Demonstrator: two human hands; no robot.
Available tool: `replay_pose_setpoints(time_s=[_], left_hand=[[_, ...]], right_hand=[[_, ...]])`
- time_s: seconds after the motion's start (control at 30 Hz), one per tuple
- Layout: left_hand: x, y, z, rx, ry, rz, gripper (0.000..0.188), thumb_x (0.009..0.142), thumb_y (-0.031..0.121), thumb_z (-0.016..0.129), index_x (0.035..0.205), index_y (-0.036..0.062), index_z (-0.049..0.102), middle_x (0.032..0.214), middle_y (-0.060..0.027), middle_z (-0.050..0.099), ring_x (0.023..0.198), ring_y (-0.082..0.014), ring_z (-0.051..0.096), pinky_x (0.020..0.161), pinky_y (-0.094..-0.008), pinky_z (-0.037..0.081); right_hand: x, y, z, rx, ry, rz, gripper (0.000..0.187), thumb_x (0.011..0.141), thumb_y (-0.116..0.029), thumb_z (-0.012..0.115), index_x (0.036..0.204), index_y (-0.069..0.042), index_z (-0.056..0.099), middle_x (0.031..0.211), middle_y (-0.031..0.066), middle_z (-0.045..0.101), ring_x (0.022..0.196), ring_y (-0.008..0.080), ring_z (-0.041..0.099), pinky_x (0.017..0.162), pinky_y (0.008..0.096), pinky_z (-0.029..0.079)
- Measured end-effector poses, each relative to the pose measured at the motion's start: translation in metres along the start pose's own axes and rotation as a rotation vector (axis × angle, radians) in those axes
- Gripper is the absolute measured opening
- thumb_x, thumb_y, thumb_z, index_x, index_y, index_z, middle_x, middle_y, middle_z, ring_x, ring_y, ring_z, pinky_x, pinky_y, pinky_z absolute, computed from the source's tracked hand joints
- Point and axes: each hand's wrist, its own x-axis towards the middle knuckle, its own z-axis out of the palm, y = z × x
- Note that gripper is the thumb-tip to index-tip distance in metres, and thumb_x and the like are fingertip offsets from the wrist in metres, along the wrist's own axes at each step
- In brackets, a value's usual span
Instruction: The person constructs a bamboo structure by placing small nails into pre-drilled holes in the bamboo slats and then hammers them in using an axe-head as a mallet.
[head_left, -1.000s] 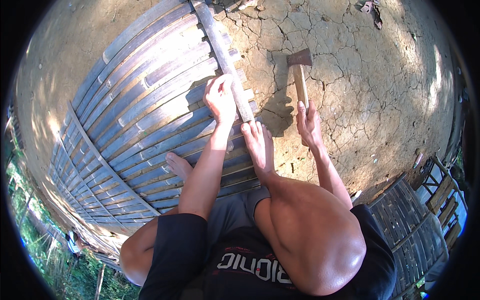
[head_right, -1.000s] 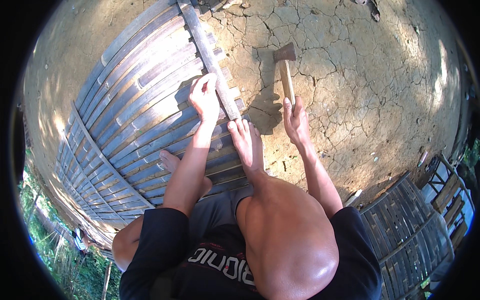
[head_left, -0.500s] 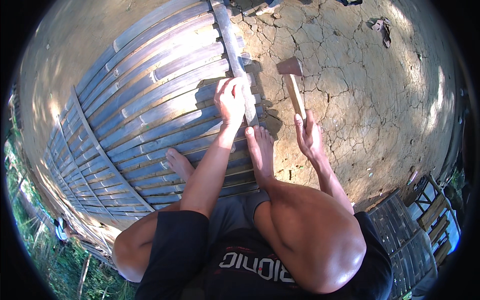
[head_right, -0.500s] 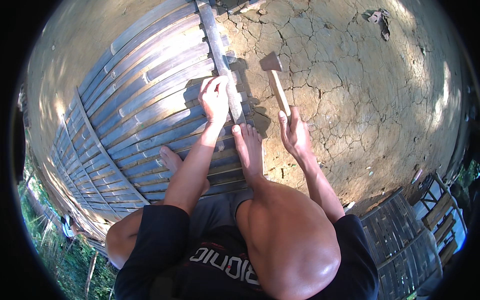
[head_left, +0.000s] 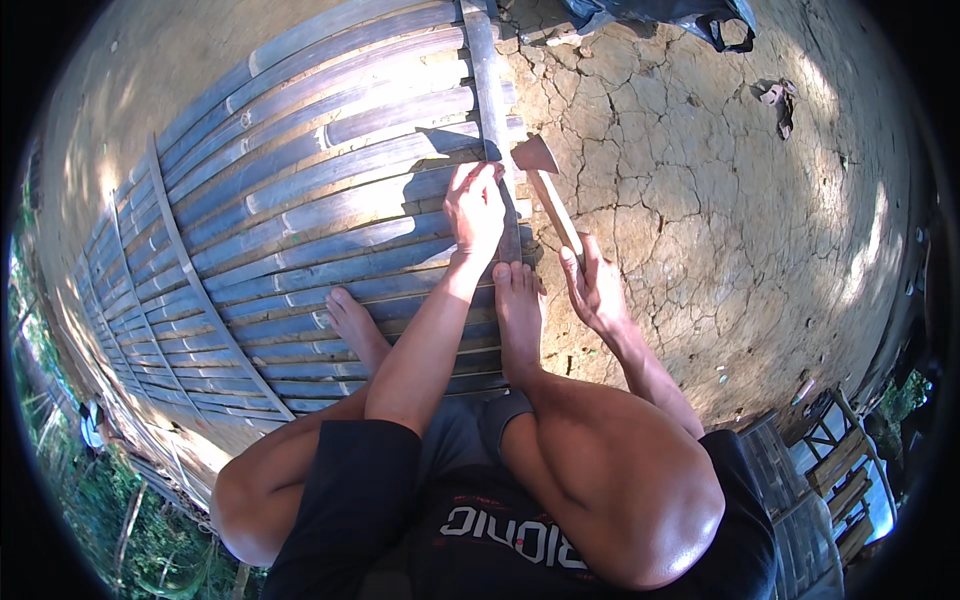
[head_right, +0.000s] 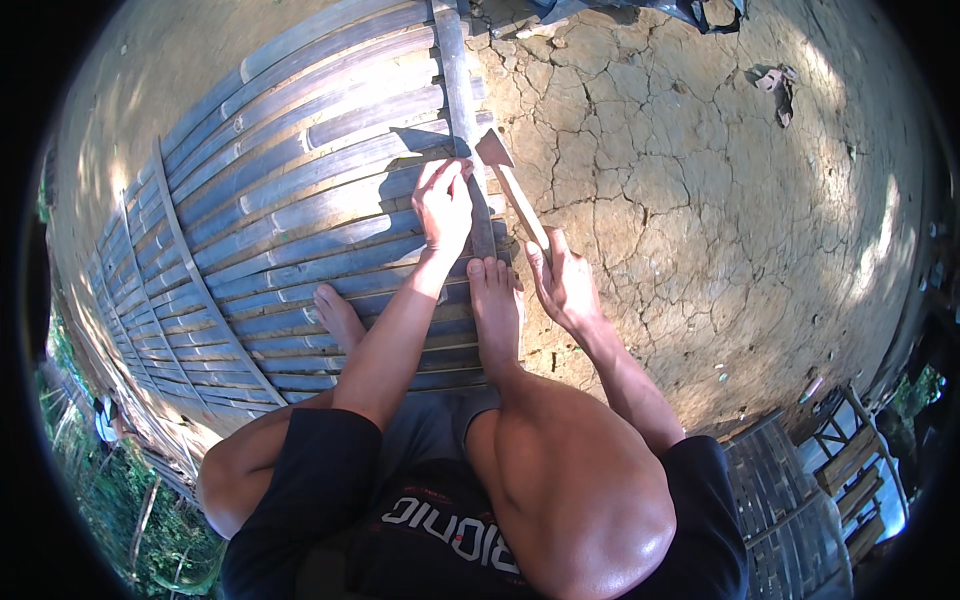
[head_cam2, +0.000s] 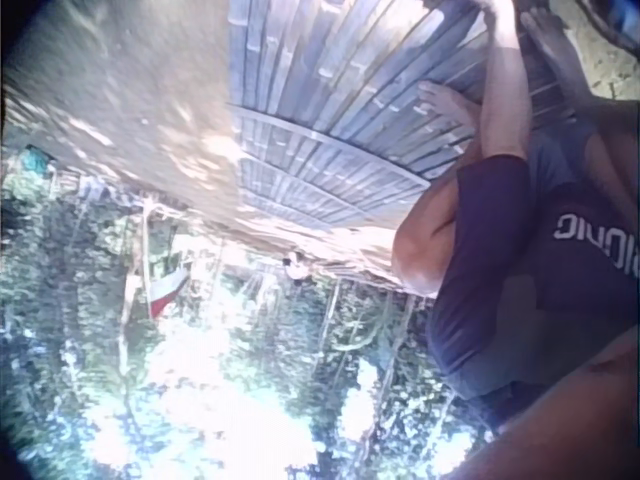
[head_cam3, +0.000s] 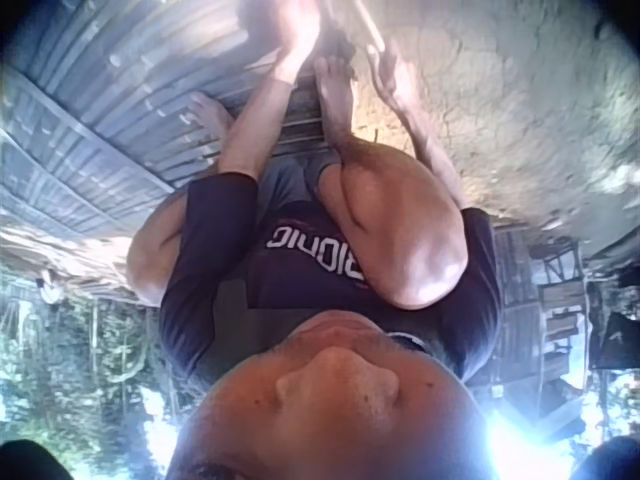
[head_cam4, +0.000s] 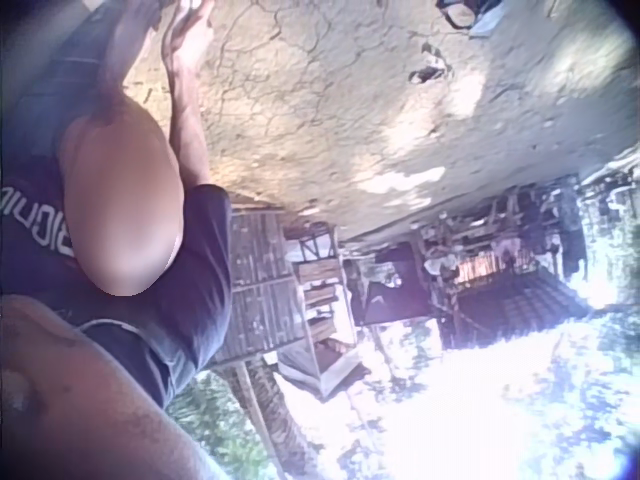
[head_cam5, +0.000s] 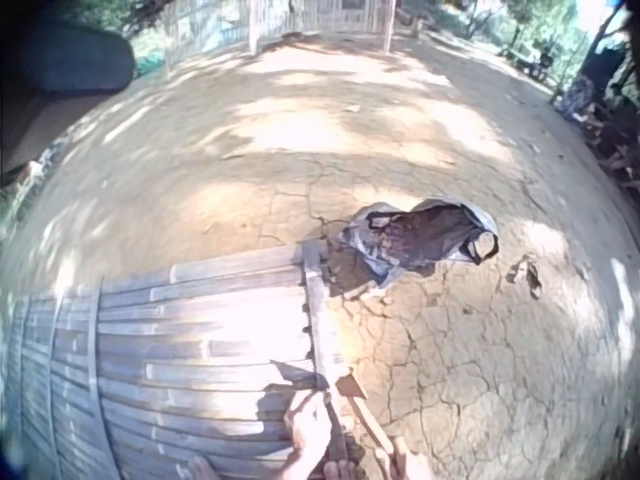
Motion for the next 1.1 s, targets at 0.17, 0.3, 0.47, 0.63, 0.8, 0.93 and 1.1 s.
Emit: replay_pose_setpoints(time_s=[0.17, 0.3, 0.47, 0.63, 0.8, 0.93, 1.1], left_hand=[[-0.001, 0.002, 0.0, 0.056, 0.02, 0.039, 0.021, 0.081, -0.004, 0.062, 0.096, 0.0049, 0.073, 0.093, -0.0117, 0.068, 0.085, -0.0278, 0.069, 0.075, -0.0366, 0.056], [-0.002, -0.004, -0.001, 0.056, 0.024, 0.045, 0.021, 0.08, -0.005, 0.062, 0.096, 0.0039, 0.073, 0.093, -0.0133, 0.068, 0.085, -0.0297, 0.069, 0.074, -0.0372, 0.055], [-0.002, 0.001, 0.006, -0.04, 0.065, -0.008, 0.015, 0.082, -0.002, 0.066, 0.095, 0.0026, 0.072, 0.092, -0.0137, 0.069, 0.08, -0.0313, 0.067, 0.071, -0.0382, 0.053], [0.007, -0.004, 0.007, 0.006, 0.054, 0.037, 0.013, 0.082, -0.001, 0.067, 0.093, 0.0028, 0.072, 0.089, -0.0128, 0.069, 0.078, -0.0297, 0.067, 0.068, -0.0374, 0.052], [0.0, -0.002, 0.002, -0.015, 0.079, 0.068, 0.01, 0.08, -0.001, 0.067, 0.089, 0.0023, 0.071, 0.09, -0.0123, 0.069, 0.077, -0.0299, 0.067, 0.069, -0.0377, 0.053], [-0.003, -0.006, 0.0, -0.024, 0.05, 0.036, 0.01, 0.08, -0.002, 0.066, 0.088, 0.002, 0.071, 0.09, -0.0136, 0.069, 0.077, -0.029, 0.068, 0.068, -0.0371, 0.053], [0.0, 0.0, 0.001, -0.027, 0.077, 0.021, 0.012, 0.081, -0.003, 0.067, 0.09, 0.0029, 0.073, 0.088, -0.0134, 0.068, 0.078, -0.0287, 0.068, 0.066, -0.0345, 0.052]], right_hand=[[-0.002, 0.01, 0.008, 0.012, 0.073, -0.112, 0.038, 0.105, -0.033, 0.051, 0.127, -0.002, 0.049, 0.061, 0.0198, 0.058, 0.051, 0.0361, 0.058, 0.053, 0.0452, 0.045], [-0.005, 0.008, 0.01, 0.009, 0.109, -0.187, 0.036, 0.105, -0.031, 0.051, 0.127, -0.002, 0.05, 0.06, 0.0192, 0.057, 0.05, 0.0347, 0.058, 0.051, 0.0434, 0.045], [-0.006, 0.005, 0.018, -0.025, 0.138, -0.145, 0.037, 0.104, -0.029, 0.055, 0.126, 0.0, 0.049, 0.061, 0.0209, 0.06, 0.051, 0.0392, 0.061, 0.049, 0.0457, 0.047], [-0.001, -0.002, 0.015, -0.04, 0.038, -0.005, 0.039, 0.104, -0.034, 0.054, 0.122, 0.001, 0.049, 0.064, 0.023, 0.061, 0.055, 0.0418, 0.063, 0.05, 0.0468, 0.047], [-0.011, 0.0, 0.022, -0.001, 0.162, -0.141, 0.034, 0.104, -0.032, 0.053, 0.121, -0.003, 0.051, 0.065, 0.022, 0.062, 0.056, 0.041, 0.064, 0.051, 0.0462, 0.048], [-0.002, 0.008, 0.022, -0.142, 0.065, -0.096, 0.034, 0.103, -0.031, 0.054, 0.121, -0.003, 0.05, 0.065, 0.0236, 0.063, 0.059, 0.0424, 0.066, 0.052, 0.0475, 0.05], [-0.007, 0.008, 0.031, -0.075, 0.184, -0.098, 0.032, 0.103, -0.029, 0.053, 0.12, -0.003, 0.05, 0.064, 0.0234, 0.063, 0.058, 0.0432, 0.065, 0.052, 0.0481, 0.049]])
